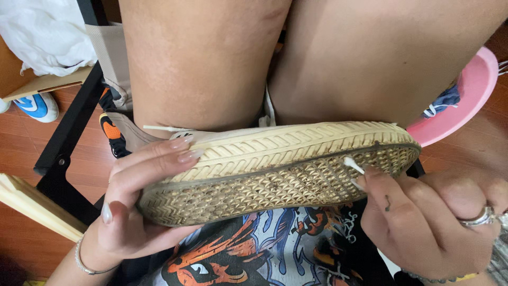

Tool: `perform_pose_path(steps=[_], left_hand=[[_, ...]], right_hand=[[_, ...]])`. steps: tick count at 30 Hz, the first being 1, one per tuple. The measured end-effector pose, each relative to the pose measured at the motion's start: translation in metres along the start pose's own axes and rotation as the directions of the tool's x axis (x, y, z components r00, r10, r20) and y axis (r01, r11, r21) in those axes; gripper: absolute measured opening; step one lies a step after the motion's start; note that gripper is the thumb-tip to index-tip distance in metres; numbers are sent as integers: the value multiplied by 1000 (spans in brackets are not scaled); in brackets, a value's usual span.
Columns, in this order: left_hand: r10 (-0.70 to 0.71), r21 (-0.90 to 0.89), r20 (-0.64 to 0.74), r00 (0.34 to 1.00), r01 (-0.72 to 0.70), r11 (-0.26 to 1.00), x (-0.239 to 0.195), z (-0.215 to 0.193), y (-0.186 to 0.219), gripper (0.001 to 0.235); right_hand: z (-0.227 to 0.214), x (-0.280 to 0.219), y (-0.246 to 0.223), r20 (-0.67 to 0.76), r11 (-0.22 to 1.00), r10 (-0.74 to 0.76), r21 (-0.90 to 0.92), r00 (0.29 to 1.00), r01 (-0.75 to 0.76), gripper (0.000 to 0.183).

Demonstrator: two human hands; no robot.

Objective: The person cleans the sole of a white canvas shoe using a cotton swab, a pair of scissors, and a brush. They meticulously remove debris from the textured sole pattern and then brush the surface.

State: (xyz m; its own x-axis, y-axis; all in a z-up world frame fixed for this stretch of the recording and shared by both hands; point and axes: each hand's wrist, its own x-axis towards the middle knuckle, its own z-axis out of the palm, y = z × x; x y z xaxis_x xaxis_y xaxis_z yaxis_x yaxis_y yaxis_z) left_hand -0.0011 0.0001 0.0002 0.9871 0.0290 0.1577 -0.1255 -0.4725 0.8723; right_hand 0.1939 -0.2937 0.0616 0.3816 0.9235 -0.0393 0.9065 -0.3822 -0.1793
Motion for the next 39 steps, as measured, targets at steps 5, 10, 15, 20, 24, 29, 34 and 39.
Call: perform_pose_path(steps=[5, 10, 15, 20, 24, 29, 34, 39], left_hand=[[3, -7, -3, 1000, -3, 1000, -2, 0, -2, 132], [-6, -13, 14, 1000, 6, 1000, -2, -2, 0, 131], [4, 4, 9, 1000, -5, 1000, -3, 0, -2, 132], [-33, 13, 4, 999, 33, 999, -3, -2, 2, 135], [-48, -6, -15, 999, 48, 999, -3, 0, 2, 136], [-25, -9, -6, 1000, 25, 1000, 0, -2, 2, 134], [9, -32, 4, 1000, -9, 999, 5, -5, 0, 130], [13, -57, -6, 1000, -13, 998, 7, -8, 1, 122]], right_hand=[[0, 4, -4, 34, 1000, 20, -16, 999, -20, 10], [-4, 4, -7, 93, 995, 85, 39, 992, -89, 7], [-5, -8, -3, 204, 905, 328, 211, 922, -368, 5], [-10, -21, -12, 379, 614, 651, 247, 658, -750, 16], [-4, -21, -19, 190, 817, 489, 243, 851, -523, 16], [0, -11, -24, 47, 924, 296, 238, 954, -299, 16], [7, 2, -30, -68, 938, 226, 286, 972, -198, 20], [2, 19, -34, -35, 951, 203, 245, 979, -188, 19]])
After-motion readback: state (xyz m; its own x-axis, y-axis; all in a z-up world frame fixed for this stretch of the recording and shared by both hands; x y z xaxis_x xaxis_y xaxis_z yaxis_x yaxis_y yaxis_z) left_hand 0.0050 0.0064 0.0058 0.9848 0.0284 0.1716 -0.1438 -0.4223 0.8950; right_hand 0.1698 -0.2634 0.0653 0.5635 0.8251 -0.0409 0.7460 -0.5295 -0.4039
